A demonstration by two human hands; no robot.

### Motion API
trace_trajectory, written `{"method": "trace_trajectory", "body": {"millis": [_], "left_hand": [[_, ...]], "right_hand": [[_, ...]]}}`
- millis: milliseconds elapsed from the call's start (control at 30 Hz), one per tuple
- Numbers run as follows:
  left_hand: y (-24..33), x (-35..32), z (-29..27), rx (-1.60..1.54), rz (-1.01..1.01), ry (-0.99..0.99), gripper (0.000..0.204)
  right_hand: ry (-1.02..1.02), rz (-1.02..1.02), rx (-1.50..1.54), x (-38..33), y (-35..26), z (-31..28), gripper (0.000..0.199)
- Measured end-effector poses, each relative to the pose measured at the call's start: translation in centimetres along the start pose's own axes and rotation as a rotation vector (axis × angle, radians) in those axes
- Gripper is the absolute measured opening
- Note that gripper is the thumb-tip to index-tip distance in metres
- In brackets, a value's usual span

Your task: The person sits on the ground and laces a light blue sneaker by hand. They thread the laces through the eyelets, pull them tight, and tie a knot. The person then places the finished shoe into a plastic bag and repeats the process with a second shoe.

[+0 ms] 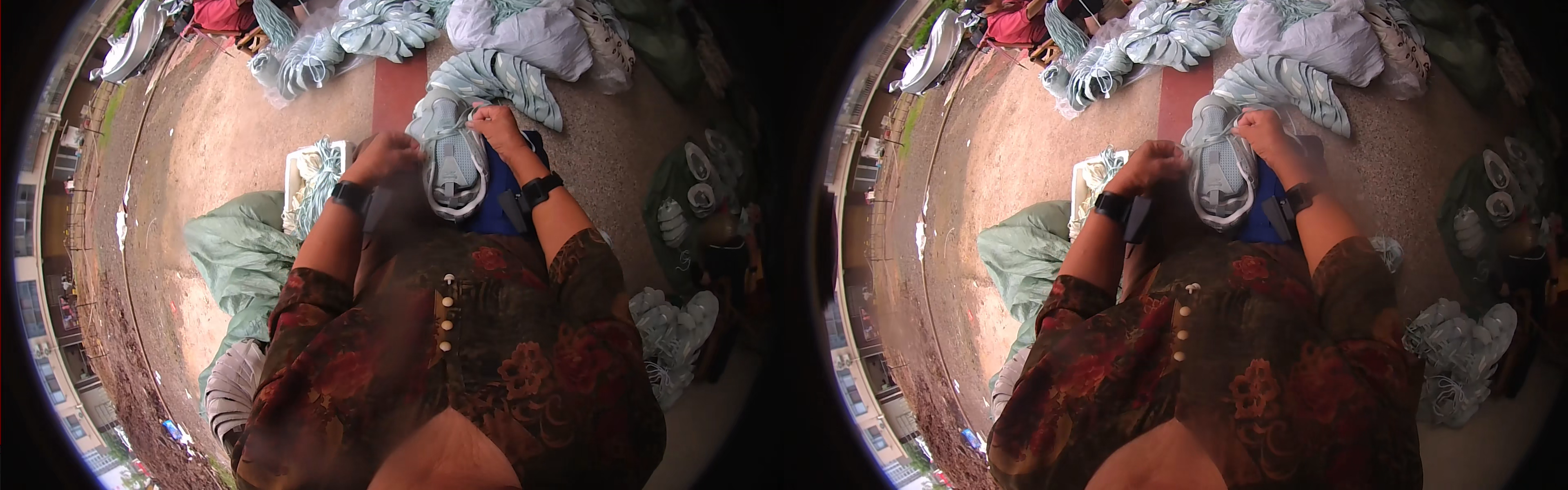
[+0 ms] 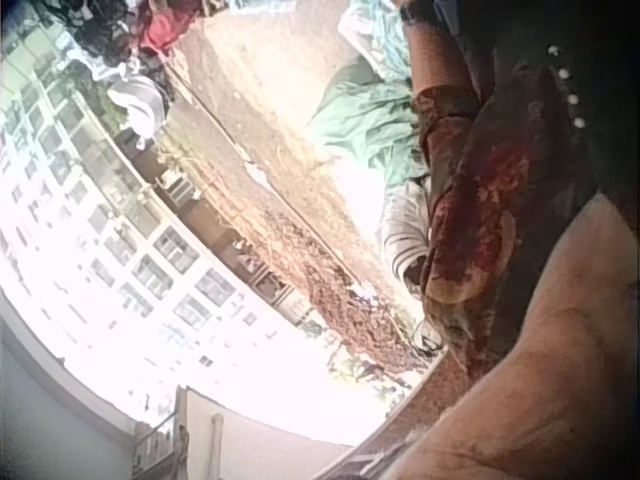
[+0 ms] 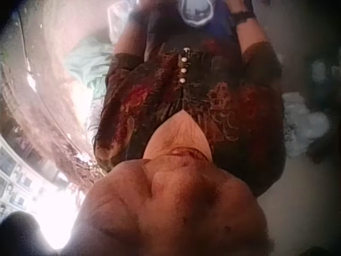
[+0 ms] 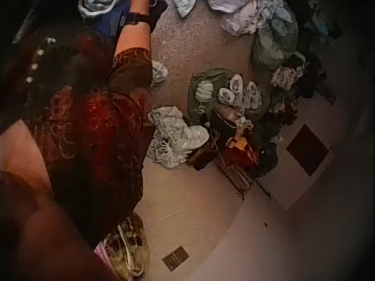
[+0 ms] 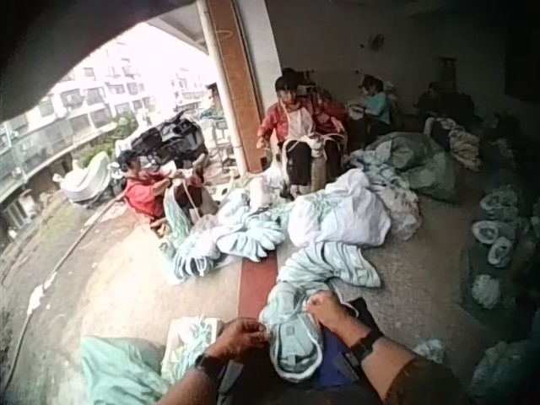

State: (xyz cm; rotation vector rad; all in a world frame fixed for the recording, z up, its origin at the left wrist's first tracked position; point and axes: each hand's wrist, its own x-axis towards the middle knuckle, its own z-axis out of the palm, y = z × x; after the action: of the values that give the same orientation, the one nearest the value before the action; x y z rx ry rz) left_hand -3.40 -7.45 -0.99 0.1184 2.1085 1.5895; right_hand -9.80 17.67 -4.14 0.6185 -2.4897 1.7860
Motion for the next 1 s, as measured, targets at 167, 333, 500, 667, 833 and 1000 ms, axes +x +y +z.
{"method": "trace_trajectory", "body": {"millis": [167,333,500,667,833,1000], "left_hand": [[-0.3,1.2,0.8,-0.129,0.012,0.087,0.011],[0.0,0.8,1.1,-0.134,0.032,0.122,0.014],[1.0,0.6,2.2,-0.122,-0.014,0.218,0.014],[1.0,0.6,2.9,-0.243,0.049,0.265,0.010],[1.9,0.4,4.3,-0.328,0.055,0.312,0.010],[2.5,3.0,6.2,0.095,0.174,0.381,0.013]], "right_hand": [[0.046,0.208,-0.070,-0.9,0.6,0.5,0.017],[0.016,0.161,-0.319,-1.2,0.2,1.3,0.019],[0.003,0.108,-0.584,-0.5,-0.9,2.4,0.017],[0.151,0.098,-0.510,-1.5,-0.9,2.3,0.019],[0.107,-0.066,-0.710,-3.4,-5.2,2.4,0.016],[0.018,0.067,-0.678,-3.1,-3.7,2.4,0.010]]}}
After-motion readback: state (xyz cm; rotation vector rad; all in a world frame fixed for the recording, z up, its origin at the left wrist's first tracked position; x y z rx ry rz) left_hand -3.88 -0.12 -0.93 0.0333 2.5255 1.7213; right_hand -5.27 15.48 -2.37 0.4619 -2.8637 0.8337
